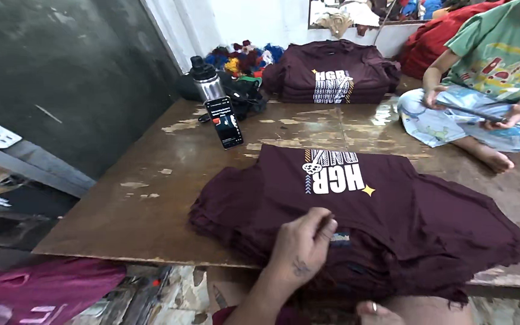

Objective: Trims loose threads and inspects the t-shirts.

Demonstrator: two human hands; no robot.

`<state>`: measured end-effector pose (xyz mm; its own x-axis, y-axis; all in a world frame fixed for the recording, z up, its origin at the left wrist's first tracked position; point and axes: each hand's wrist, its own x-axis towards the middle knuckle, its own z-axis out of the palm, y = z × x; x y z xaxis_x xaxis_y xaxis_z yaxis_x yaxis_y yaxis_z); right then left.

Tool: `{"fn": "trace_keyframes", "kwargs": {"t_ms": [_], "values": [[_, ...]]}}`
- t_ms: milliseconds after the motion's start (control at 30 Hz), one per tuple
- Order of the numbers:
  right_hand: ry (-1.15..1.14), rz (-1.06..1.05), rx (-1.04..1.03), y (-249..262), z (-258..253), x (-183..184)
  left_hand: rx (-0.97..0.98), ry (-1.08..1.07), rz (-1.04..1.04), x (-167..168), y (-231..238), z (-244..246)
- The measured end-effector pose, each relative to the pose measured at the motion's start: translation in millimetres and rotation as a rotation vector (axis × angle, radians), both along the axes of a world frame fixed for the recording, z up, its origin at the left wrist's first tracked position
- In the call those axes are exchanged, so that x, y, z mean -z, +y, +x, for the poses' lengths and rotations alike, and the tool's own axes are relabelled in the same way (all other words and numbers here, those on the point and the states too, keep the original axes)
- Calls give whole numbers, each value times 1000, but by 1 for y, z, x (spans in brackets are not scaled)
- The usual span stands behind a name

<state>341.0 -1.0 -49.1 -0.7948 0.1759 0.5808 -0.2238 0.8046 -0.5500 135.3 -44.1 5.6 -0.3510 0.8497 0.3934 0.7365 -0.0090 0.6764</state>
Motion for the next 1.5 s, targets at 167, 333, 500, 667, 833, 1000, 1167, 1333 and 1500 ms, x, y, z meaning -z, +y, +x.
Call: {"fn": "trace_keyframes", "kwargs": {"t_ms": [167, 333, 500, 667, 833, 1000, 1167, 1333, 1500], "values": [[218, 58, 115, 21, -41, 26, -46, 32, -896, -12, -19, -16], [167, 113, 268, 27, -77, 54, -168, -141, -85, 37, -42, -13], [191, 64, 248, 33, -82, 49, 65, -717, 129, 74, -51, -8], [227, -39, 236, 31, -71, 47, 174, -649, 191, 85, -49, -10], [75, -137, 196, 31, -70, 38, 199, -734, 184, 82, -52, -14], [75, -24, 227, 24, -81, -1, 173, -645, 148, 82, -51, -13], [152, -99, 259, 35, -66, 40, 178, -786, 130, 78, -53, -16], [106, 15, 202, 34, -73, 41, 207, -704, 96, 78, -52, -17], [150, -10, 236, 34, -70, 41, 210, -760, 107, 80, -54, -19]]}}
